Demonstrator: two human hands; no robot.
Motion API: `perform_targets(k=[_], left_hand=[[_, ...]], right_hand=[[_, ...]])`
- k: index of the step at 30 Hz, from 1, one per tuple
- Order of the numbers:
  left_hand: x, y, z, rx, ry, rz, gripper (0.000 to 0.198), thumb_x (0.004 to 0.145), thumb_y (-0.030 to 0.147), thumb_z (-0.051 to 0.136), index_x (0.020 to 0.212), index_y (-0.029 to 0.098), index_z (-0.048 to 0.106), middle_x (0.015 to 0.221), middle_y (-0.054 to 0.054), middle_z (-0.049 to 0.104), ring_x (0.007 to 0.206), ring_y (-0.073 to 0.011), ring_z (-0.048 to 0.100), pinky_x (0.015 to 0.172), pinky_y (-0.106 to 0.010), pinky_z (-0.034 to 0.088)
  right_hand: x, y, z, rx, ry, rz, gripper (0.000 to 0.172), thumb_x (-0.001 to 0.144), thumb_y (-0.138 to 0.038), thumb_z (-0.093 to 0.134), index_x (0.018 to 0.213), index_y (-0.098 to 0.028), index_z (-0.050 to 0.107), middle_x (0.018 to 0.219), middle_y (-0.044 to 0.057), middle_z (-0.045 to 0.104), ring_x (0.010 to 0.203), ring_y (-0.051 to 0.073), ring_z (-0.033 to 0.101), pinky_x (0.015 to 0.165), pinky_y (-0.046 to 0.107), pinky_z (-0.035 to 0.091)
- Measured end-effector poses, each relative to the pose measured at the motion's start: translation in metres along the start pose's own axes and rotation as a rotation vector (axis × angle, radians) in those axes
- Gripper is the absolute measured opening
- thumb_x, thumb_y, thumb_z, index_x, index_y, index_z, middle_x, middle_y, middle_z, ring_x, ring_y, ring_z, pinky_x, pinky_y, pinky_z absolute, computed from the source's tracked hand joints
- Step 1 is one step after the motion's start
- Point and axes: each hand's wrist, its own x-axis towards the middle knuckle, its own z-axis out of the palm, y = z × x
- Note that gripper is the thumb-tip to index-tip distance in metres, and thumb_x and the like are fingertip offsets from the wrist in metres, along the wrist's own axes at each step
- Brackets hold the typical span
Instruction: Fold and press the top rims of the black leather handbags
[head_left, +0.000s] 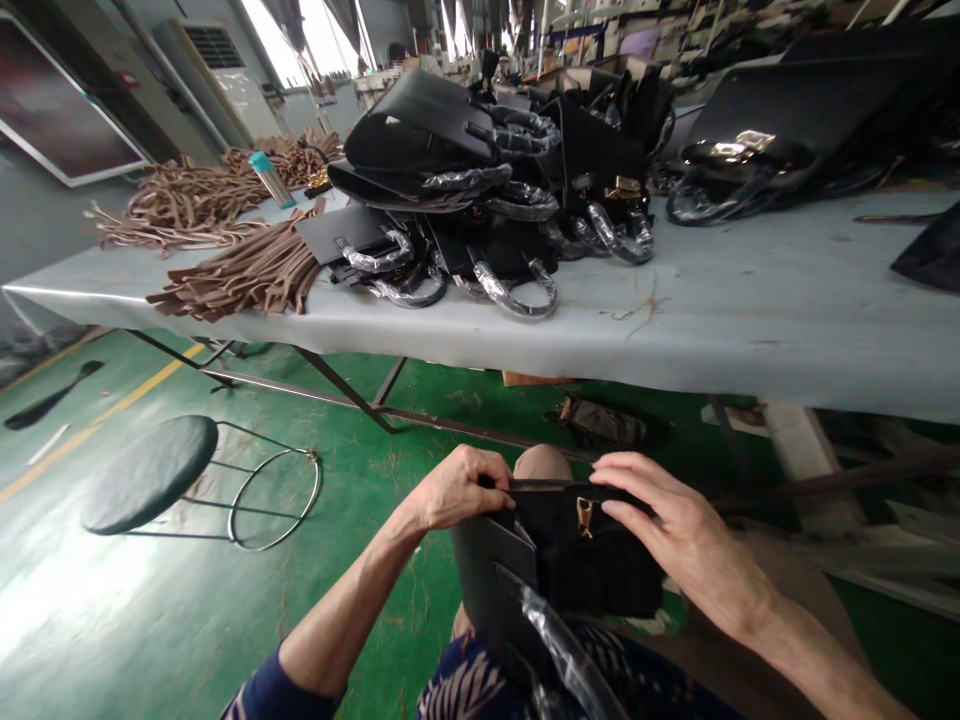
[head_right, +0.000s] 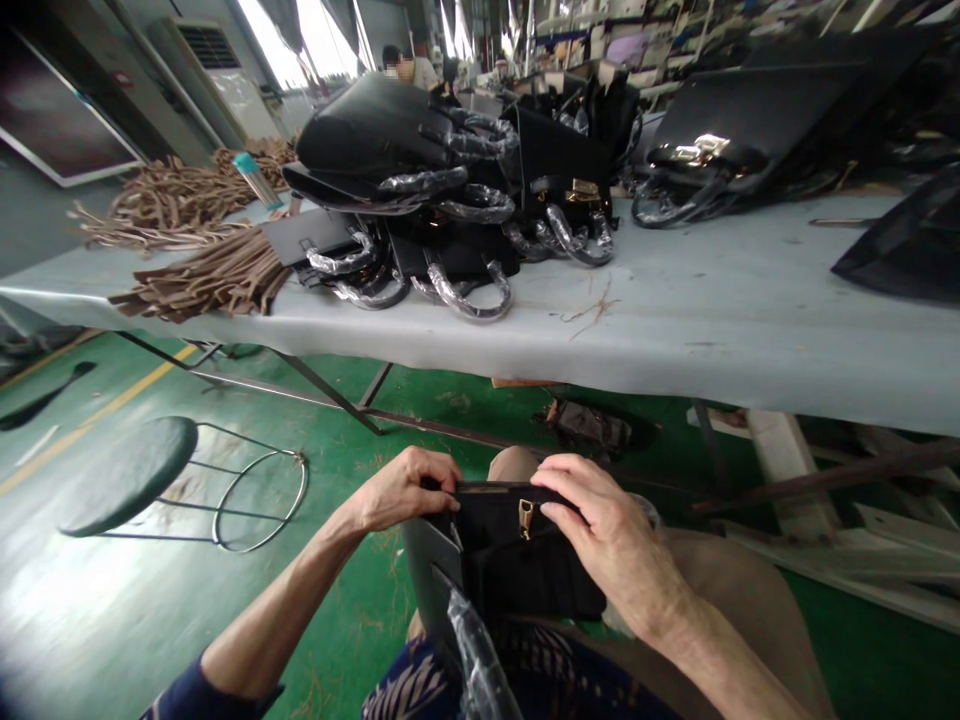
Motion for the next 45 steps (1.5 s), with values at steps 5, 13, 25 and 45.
perform_targets(k=[5, 13, 25, 45], left_hand=[[-0.002, 0.009, -0.001, -0.024, -0.053, 0.023, 0.010, 0.069, 0.018, 0.064, 0.062, 0.011, 0.064, 0.082, -0.002, 0.060, 0.071, -0.0104, 0.051, 0.063, -0.020, 0.037], [-0.001, 0.014, -0.002, -0.025, -0.112, 0.071, 0.012, 0.071, 0.020, 0.062, 0.062, 0.012, 0.066, 0.088, -0.002, 0.060, 0.076, -0.0110, 0.053, 0.068, -0.019, 0.038], [0.006, 0.005, 0.003, 0.020, -0.051, 0.053, 0.013, 0.071, 0.022, 0.063, 0.063, 0.012, 0.066, 0.083, -0.002, 0.060, 0.071, -0.0100, 0.052, 0.064, -0.019, 0.038], [0.006, 0.001, 0.006, 0.040, 0.007, 0.036, 0.015, 0.072, 0.024, 0.063, 0.065, 0.011, 0.066, 0.080, -0.001, 0.060, 0.070, -0.0100, 0.052, 0.062, -0.019, 0.036]], right_hand=[[-0.001, -0.005, 0.006, 0.005, 0.029, -0.055, 0.011, 0.085, -0.024, 0.048, 0.090, -0.023, 0.058, 0.099, 0.005, 0.061, 0.091, 0.017, 0.060, 0.078, 0.028, 0.051], [-0.005, 0.005, 0.012, -0.071, 0.061, -0.093, 0.015, 0.086, -0.018, 0.046, 0.090, -0.024, 0.059, 0.100, 0.005, 0.060, 0.092, 0.019, 0.058, 0.079, 0.034, 0.051], [-0.008, 0.006, 0.018, -0.201, 0.163, -0.218, 0.021, 0.083, -0.010, 0.047, 0.087, -0.022, 0.064, 0.095, 0.006, 0.064, 0.090, 0.019, 0.056, 0.079, 0.036, 0.046], [0.002, 0.009, 0.023, -0.113, -0.070, -0.087, 0.015, 0.086, -0.012, 0.040, 0.079, -0.021, 0.050, 0.102, 0.005, 0.057, 0.094, 0.018, 0.052, 0.080, 0.033, 0.043]])
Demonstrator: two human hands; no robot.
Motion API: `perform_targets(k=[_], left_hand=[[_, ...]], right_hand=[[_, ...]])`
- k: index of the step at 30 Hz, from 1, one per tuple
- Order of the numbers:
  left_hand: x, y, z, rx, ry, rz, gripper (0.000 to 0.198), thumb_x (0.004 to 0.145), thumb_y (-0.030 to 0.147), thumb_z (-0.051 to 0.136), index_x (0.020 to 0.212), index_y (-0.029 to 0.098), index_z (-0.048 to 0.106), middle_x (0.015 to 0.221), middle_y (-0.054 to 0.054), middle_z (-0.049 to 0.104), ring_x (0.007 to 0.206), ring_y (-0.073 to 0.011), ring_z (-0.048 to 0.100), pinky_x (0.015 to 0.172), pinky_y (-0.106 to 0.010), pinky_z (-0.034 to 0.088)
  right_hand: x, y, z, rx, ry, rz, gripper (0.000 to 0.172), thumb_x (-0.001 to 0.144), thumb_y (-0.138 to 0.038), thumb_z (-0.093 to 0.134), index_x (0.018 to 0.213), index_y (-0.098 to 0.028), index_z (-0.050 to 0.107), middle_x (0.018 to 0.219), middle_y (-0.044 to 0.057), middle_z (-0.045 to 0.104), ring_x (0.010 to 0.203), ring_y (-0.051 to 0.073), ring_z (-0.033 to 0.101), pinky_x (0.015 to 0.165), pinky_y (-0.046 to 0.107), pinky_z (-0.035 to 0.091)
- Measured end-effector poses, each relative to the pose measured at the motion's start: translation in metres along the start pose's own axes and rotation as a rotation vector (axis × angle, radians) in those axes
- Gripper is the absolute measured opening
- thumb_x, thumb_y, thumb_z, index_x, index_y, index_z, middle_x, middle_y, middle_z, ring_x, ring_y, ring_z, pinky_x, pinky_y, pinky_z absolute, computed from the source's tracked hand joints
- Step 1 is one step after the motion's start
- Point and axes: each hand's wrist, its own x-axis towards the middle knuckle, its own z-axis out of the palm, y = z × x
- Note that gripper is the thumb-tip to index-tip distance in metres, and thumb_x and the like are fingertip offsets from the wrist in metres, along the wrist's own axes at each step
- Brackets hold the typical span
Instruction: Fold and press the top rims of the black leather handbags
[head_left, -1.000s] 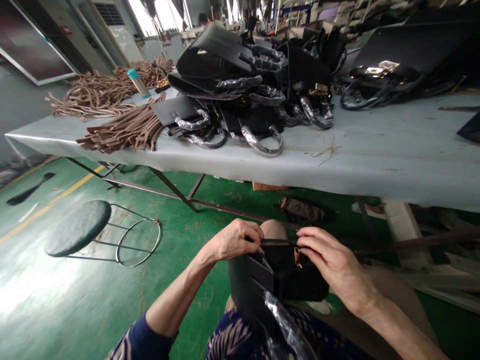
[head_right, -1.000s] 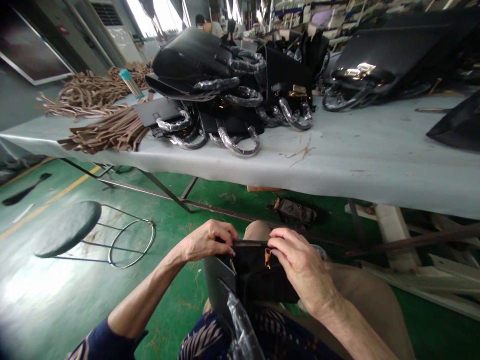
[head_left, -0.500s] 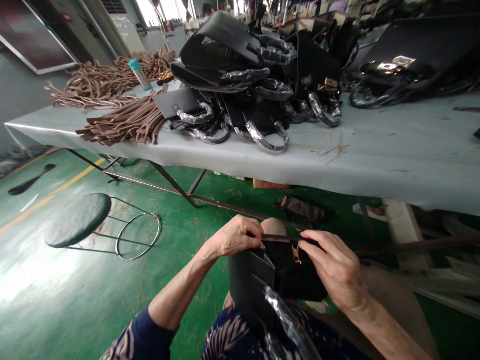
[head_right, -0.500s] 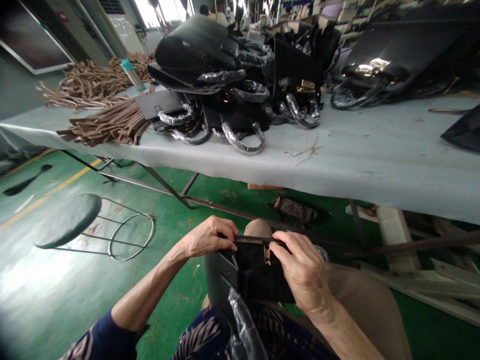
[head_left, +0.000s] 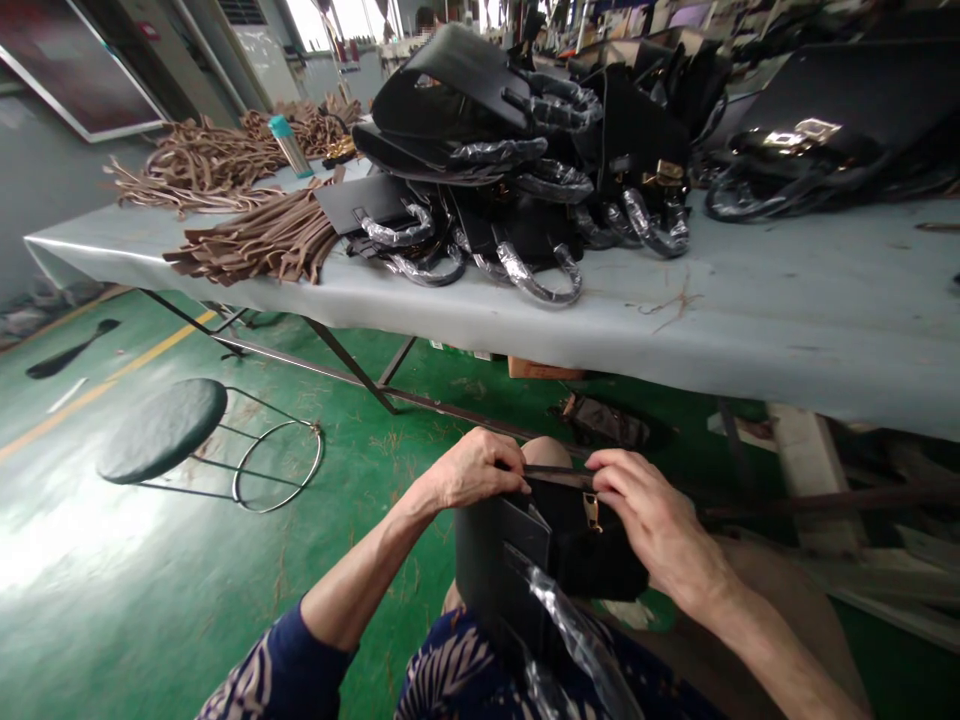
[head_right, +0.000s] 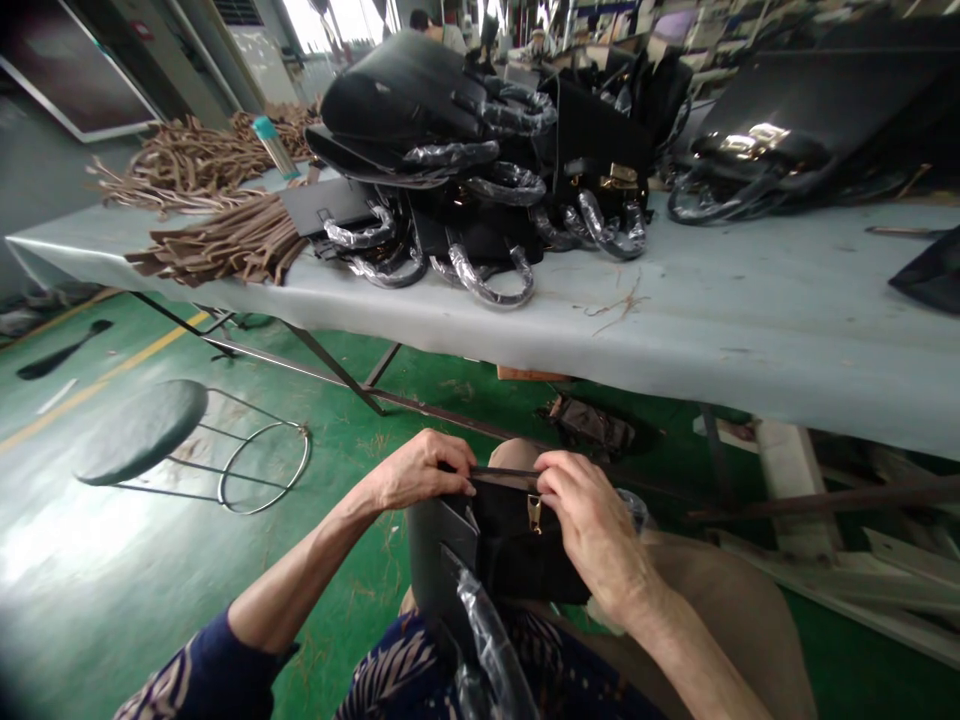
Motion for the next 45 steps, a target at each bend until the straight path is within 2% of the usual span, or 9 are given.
perform_targets(k=[8, 13, 21, 23, 26, 30, 35, 41, 45], left_hand=[[0.000, 0.000, 0.005, 0.077, 0.075, 0.008, 0.017, 0.073, 0.024, 0.060, 0.061, 0.013, 0.056, 0.071, 0.002, 0.055, 0.064, -0.0082, 0.047, 0.058, -0.019, 0.032], [0.001, -0.001, 0.009, 0.162, 0.141, -0.064, 0.018, 0.070, 0.017, 0.052, 0.054, 0.013, 0.044, 0.065, 0.004, 0.051, 0.059, -0.0071, 0.042, 0.054, -0.020, 0.029], [0.006, 0.001, 0.009, 0.170, 0.161, -0.126, 0.014, 0.063, 0.015, 0.048, 0.050, 0.014, 0.042, 0.068, 0.002, 0.054, 0.059, -0.0080, 0.043, 0.054, -0.020, 0.030], [0.006, -0.001, 0.008, 0.167, 0.155, -0.126, 0.014, 0.063, 0.015, 0.048, 0.050, 0.014, 0.043, 0.067, 0.002, 0.054, 0.059, -0.0081, 0.044, 0.055, -0.020, 0.031], [0.007, -0.004, 0.007, 0.168, 0.140, -0.134, 0.014, 0.063, 0.016, 0.049, 0.050, 0.014, 0.044, 0.065, 0.002, 0.053, 0.060, -0.0084, 0.045, 0.056, -0.020, 0.032], [0.011, -0.006, 0.005, 0.165, 0.137, -0.209, 0.015, 0.063, 0.018, 0.052, 0.049, 0.013, 0.049, 0.063, 0.002, 0.053, 0.060, -0.0092, 0.047, 0.056, -0.020, 0.033], [0.012, -0.005, 0.003, 0.181, 0.148, -0.403, 0.015, 0.063, 0.026, 0.060, 0.055, 0.014, 0.059, 0.054, 0.003, 0.050, 0.055, -0.0100, 0.046, 0.051, -0.021, 0.031], [0.002, -0.003, 0.001, 0.193, 0.159, -0.295, 0.019, 0.072, 0.030, 0.054, 0.068, 0.016, 0.065, 0.063, 0.002, 0.058, 0.060, -0.0103, 0.049, 0.055, -0.020, 0.033], [0.001, 0.005, 0.003, 0.277, 0.221, -0.312, 0.020, 0.072, 0.031, 0.054, 0.065, 0.015, 0.064, 0.067, 0.000, 0.060, 0.061, -0.0107, 0.049, 0.056, -0.021, 0.034]], right_hand=[[0.006, -0.001, 0.006, -0.254, -0.018, 0.109, 0.011, 0.087, -0.020, 0.041, 0.082, -0.021, 0.051, 0.086, 0.004, 0.059, 0.073, 0.017, 0.053, 0.068, 0.031, 0.040], [0.015, 0.003, 0.006, -0.148, -0.073, 0.207, 0.013, 0.085, -0.023, 0.043, 0.075, -0.022, 0.051, 0.079, 0.000, 0.059, 0.073, 0.015, 0.055, 0.066, 0.027, 0.039], [0.030, 0.001, -0.008, -0.037, -0.170, 0.459, 0.011, 0.078, -0.029, 0.054, 0.069, -0.024, 0.049, 0.067, -0.004, 0.060, 0.065, 0.015, 0.056, 0.057, 0.027, 0.037], [0.033, 0.004, -0.009, 0.061, -0.164, 0.439, 0.004, 0.077, -0.029, 0.055, 0.077, -0.025, 0.053, 0.073, -0.004, 0.063, 0.069, 0.015, 0.058, 0.062, 0.027, 0.040], [0.035, 0.010, -0.009, 0.185, -0.177, 0.356, 0.012, 0.078, -0.029, 0.054, 0.088, -0.026, 0.060, 0.085, -0.001, 0.065, 0.080, 0.016, 0.059, 0.073, 0.027, 0.041], [0.037, 0.016, -0.011, 0.179, -0.263, 0.284, 0.020, 0.082, -0.034, 0.049, 0.079, -0.024, 0.066, 0.080, 0.000, 0.063, 0.078, 0.017, 0.058, 0.072, 0.029, 0.040], [0.036, 0.011, -0.016, 0.161, -0.254, 0.243, 0.025, 0.084, -0.034, 0.046, 0.072, -0.023, 0.065, 0.075, 0.000, 0.061, 0.073, 0.015, 0.056, 0.067, 0.028, 0.038], [0.036, 0.011, -0.019, 0.170, -0.274, 0.266, 0.024, 0.083, -0.033, 0.046, 0.070, -0.024, 0.065, 0.075, -0.001, 0.061, 0.073, 0.015, 0.056, 0.067, 0.028, 0.039], [0.035, 0.014, -0.020, 0.170, -0.286, 0.299, 0.023, 0.083, -0.034, 0.046, 0.072, -0.025, 0.064, 0.076, -0.002, 0.060, 0.074, 0.014, 0.056, 0.068, 0.027, 0.039]])
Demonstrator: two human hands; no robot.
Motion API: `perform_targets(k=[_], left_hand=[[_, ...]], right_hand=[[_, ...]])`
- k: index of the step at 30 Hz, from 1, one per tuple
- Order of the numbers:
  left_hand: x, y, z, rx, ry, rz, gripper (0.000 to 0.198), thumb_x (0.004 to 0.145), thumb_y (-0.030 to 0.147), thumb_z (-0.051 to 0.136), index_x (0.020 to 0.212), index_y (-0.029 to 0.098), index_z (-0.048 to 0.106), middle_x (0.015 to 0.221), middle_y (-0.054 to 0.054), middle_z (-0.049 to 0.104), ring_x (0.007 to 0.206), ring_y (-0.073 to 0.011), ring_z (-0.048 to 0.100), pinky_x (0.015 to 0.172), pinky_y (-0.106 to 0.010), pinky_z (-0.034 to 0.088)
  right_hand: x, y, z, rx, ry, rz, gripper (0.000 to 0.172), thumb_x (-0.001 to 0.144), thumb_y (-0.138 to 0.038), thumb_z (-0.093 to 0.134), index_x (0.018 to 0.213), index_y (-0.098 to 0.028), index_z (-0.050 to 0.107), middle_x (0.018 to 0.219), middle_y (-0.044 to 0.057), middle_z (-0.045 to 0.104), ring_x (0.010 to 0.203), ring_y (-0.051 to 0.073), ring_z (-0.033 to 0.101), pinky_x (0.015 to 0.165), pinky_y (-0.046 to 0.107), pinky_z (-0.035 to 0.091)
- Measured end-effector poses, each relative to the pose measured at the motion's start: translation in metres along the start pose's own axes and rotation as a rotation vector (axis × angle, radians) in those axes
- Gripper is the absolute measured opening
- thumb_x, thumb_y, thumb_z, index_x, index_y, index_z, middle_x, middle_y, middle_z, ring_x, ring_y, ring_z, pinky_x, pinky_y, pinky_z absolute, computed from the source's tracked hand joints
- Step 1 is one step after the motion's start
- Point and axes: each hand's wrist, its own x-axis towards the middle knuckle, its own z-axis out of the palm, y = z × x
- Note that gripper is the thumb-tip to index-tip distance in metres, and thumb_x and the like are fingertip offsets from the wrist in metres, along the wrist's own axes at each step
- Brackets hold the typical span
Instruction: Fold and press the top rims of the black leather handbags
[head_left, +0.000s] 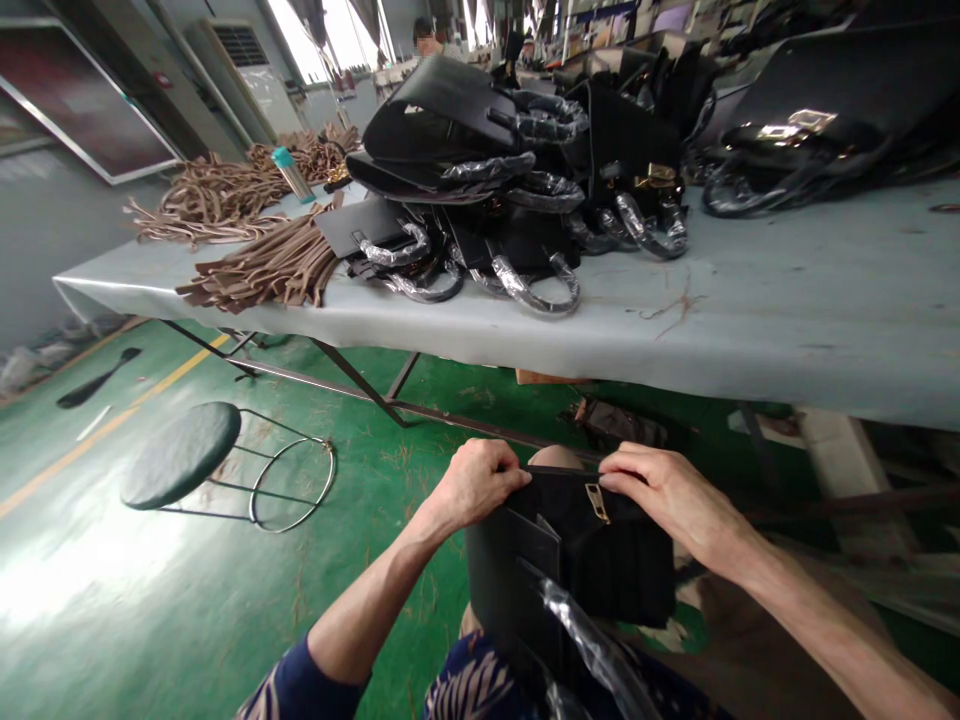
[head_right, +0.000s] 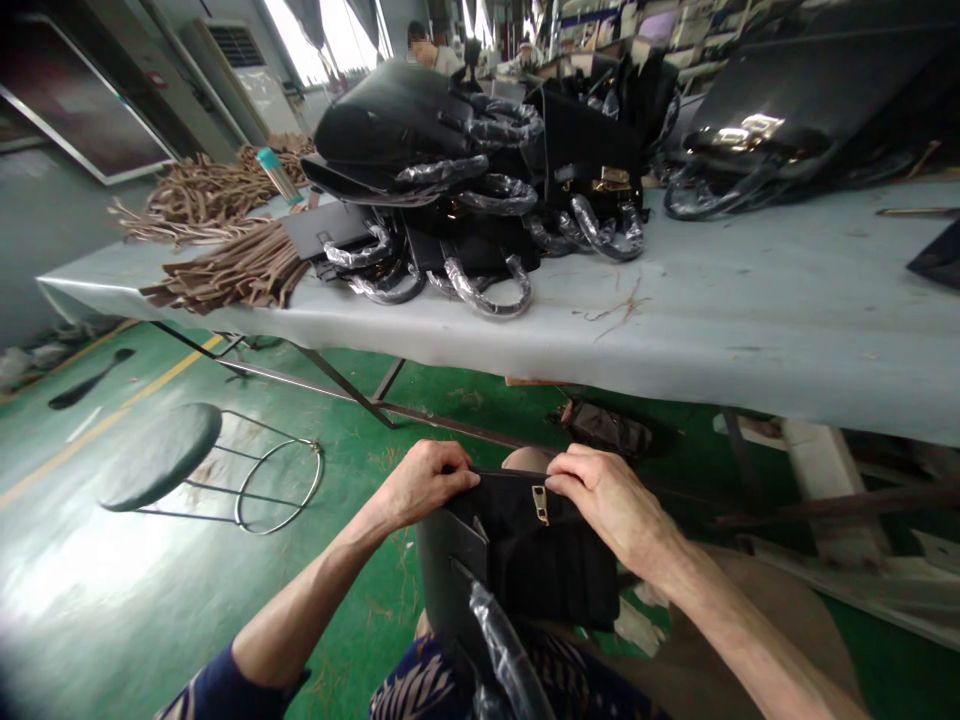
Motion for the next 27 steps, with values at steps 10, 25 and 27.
perform_targets(k=[10, 25, 27], left_hand=[[0.004, 0.008, 0.006, 0.030, 0.045, -0.117, 0.014, 0.066, 0.026, 0.057, 0.061, 0.016, 0.064, 0.062, 0.001, 0.060, 0.060, -0.0113, 0.050, 0.054, -0.021, 0.033], [0.007, 0.013, 0.007, 0.032, 0.027, -0.112, 0.010, 0.063, 0.018, 0.053, 0.058, 0.015, 0.061, 0.052, 0.003, 0.048, 0.053, -0.0101, 0.042, 0.050, -0.021, 0.028], [0.007, 0.013, 0.007, 0.043, 0.022, -0.112, 0.010, 0.062, 0.019, 0.053, 0.057, 0.015, 0.061, 0.052, 0.003, 0.048, 0.053, -0.0101, 0.041, 0.050, -0.022, 0.027]], right_hand=[[-0.003, 0.002, 0.000, -0.005, -0.013, 0.025, 0.025, 0.084, -0.039, 0.046, 0.072, -0.025, 0.063, 0.077, -0.002, 0.059, 0.074, 0.015, 0.056, 0.069, 0.027, 0.039], [-0.003, -0.001, -0.002, 0.034, -0.033, 0.024, 0.023, 0.082, -0.036, 0.046, 0.069, -0.024, 0.062, 0.073, -0.002, 0.057, 0.071, 0.015, 0.054, 0.067, 0.028, 0.038], [-0.003, -0.001, -0.002, 0.044, -0.034, 0.023, 0.023, 0.082, -0.034, 0.046, 0.067, -0.024, 0.061, 0.072, -0.002, 0.057, 0.070, 0.015, 0.054, 0.066, 0.028, 0.038]])
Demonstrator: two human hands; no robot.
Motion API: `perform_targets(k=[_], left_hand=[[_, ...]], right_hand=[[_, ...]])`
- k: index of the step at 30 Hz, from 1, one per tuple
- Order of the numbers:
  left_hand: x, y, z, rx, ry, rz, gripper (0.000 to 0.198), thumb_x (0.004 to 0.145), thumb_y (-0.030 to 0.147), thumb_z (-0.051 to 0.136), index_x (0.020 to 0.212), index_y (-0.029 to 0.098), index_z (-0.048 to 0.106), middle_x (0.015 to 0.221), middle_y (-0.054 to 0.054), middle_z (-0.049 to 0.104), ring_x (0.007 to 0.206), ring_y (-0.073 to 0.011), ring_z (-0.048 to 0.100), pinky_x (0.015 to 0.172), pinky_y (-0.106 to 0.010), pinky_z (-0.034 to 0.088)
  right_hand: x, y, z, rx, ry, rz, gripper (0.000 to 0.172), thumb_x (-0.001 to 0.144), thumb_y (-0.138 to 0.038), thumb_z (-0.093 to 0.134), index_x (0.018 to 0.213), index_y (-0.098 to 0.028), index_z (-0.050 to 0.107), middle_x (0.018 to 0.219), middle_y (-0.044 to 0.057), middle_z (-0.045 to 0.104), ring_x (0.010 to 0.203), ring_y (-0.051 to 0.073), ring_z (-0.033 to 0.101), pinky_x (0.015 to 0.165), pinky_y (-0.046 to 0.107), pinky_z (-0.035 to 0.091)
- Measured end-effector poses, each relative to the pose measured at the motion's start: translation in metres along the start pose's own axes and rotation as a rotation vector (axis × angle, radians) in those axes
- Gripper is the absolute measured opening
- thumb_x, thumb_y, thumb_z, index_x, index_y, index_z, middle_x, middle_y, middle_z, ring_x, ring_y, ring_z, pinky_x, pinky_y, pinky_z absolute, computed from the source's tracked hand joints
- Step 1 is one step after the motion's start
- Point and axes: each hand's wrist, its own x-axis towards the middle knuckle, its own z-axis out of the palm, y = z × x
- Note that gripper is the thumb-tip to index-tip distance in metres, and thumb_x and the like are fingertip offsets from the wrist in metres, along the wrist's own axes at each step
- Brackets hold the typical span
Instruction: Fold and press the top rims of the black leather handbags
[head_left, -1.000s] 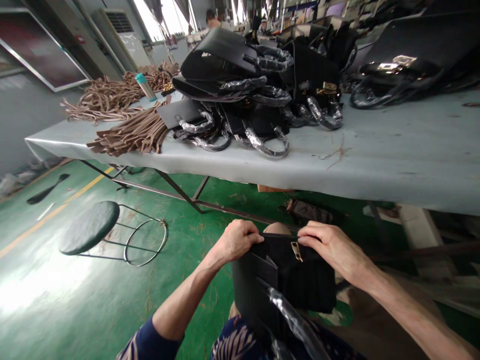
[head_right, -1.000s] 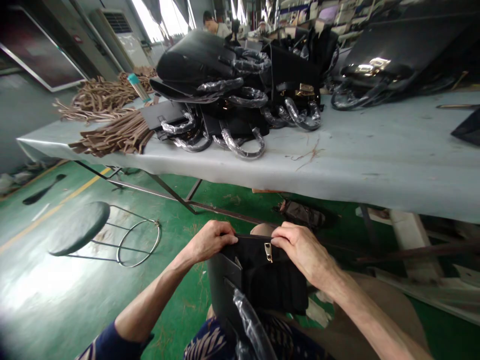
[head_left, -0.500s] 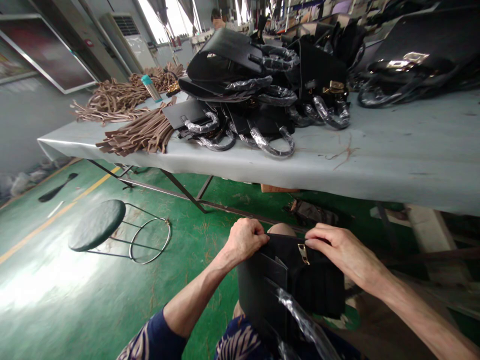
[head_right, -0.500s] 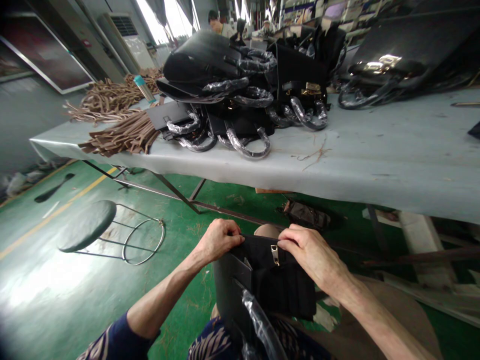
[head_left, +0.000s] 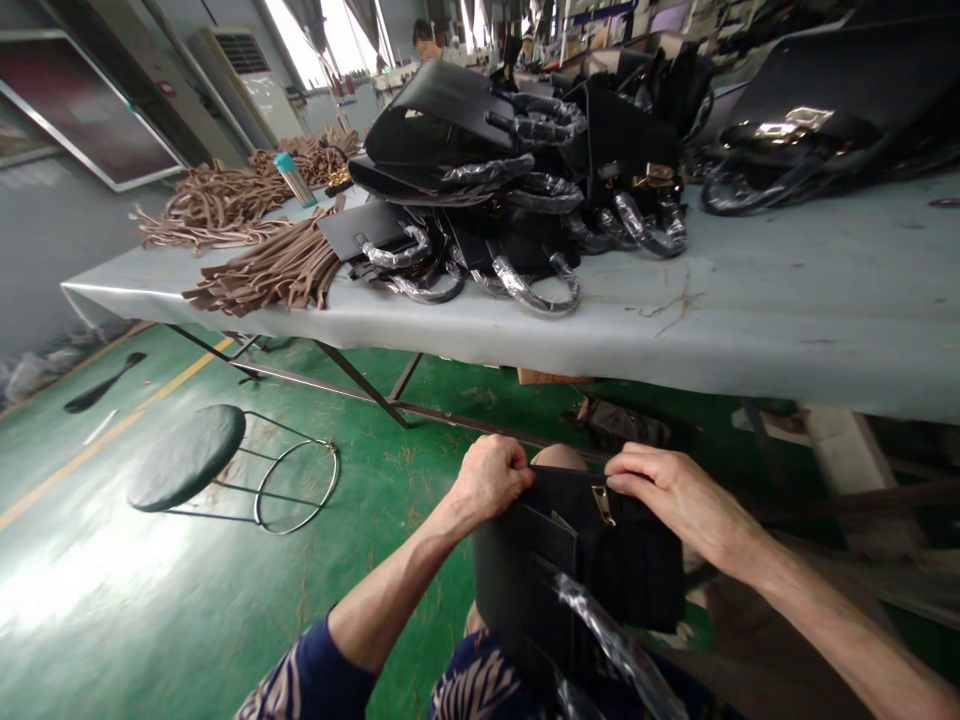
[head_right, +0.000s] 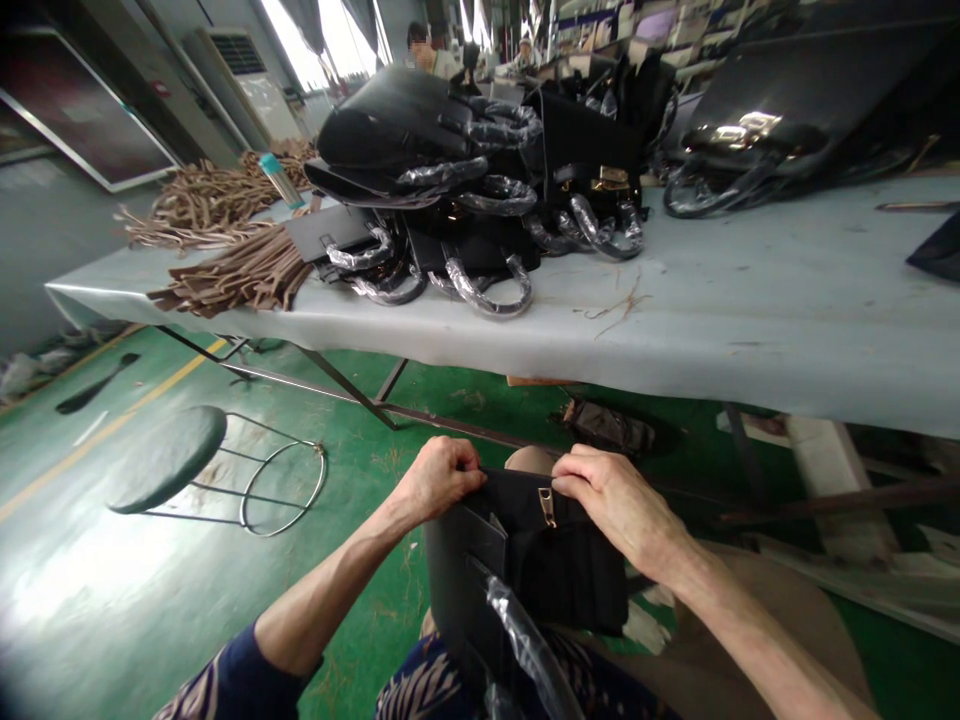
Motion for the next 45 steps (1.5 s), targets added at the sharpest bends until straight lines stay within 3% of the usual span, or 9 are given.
perform_targets(k=[12, 21, 25, 29, 41, 45], left_hand=[[-0.002, -0.004, -0.001, -0.136, -0.058, 0.066, 0.011, 0.062, 0.016, 0.049, 0.052, 0.014, 0.053, 0.049, 0.005, 0.042, 0.051, -0.0079, 0.038, 0.049, -0.020, 0.027], [-0.003, -0.014, 0.001, -0.163, -0.032, 0.081, 0.011, 0.062, 0.017, 0.047, 0.052, 0.014, 0.047, 0.053, 0.004, 0.046, 0.053, -0.0080, 0.040, 0.050, -0.020, 0.028], [-0.003, -0.013, 0.001, -0.165, -0.037, 0.079, 0.012, 0.063, 0.018, 0.048, 0.051, 0.014, 0.046, 0.052, 0.005, 0.044, 0.052, -0.0078, 0.039, 0.049, -0.020, 0.028], [-0.003, -0.012, 0.000, -0.159, -0.044, 0.072, 0.013, 0.063, 0.018, 0.048, 0.051, 0.014, 0.046, 0.051, 0.005, 0.044, 0.052, -0.0076, 0.038, 0.049, -0.020, 0.027], [-0.006, -0.009, 0.000, -0.194, -0.051, 0.106, 0.013, 0.063, 0.018, 0.048, 0.051, 0.014, 0.046, 0.054, 0.004, 0.046, 0.051, -0.0069, 0.038, 0.047, -0.020, 0.026], [-0.007, -0.007, -0.001, -0.207, -0.051, 0.121, 0.013, 0.062, 0.017, 0.049, 0.050, 0.014, 0.045, 0.053, 0.004, 0.045, 0.050, -0.0067, 0.037, 0.047, -0.020, 0.026]], right_hand=[[0.006, 0.005, -0.003, 0.087, -0.047, 0.031, 0.026, 0.080, -0.036, 0.047, 0.065, -0.021, 0.063, 0.072, -0.001, 0.059, 0.070, 0.015, 0.055, 0.067, 0.027, 0.038], [-0.006, 0.018, -0.018, 0.415, -0.024, 0.180, 0.041, 0.082, -0.051, 0.042, 0.096, -0.020, 0.065, 0.099, 0.005, 0.067, 0.096, 0.022, 0.057, 0.083, 0.032, 0.042], [-0.008, 0.022, -0.014, 0.354, -0.063, 0.109, 0.033, 0.077, -0.046, 0.053, 0.094, -0.021, 0.066, 0.095, 0.002, 0.065, 0.092, 0.020, 0.057, 0.081, 0.030, 0.041], [-0.007, 0.018, -0.007, 0.209, 0.031, 0.050, 0.023, 0.077, -0.037, 0.052, 0.082, -0.021, 0.068, 0.083, 0.001, 0.062, 0.082, 0.019, 0.056, 0.075, 0.030, 0.040], [-0.004, 0.022, -0.008, 0.158, 0.006, 0.078, 0.022, 0.078, -0.034, 0.050, 0.070, -0.021, 0.065, 0.073, -0.001, 0.057, 0.073, 0.016, 0.054, 0.067, 0.027, 0.038], [-0.007, 0.015, -0.008, 0.021, 0.010, 0.042, 0.025, 0.083, -0.035, 0.043, 0.076, -0.024, 0.064, 0.081, 0.000, 0.059, 0.078, 0.017, 0.055, 0.070, 0.028, 0.039]])
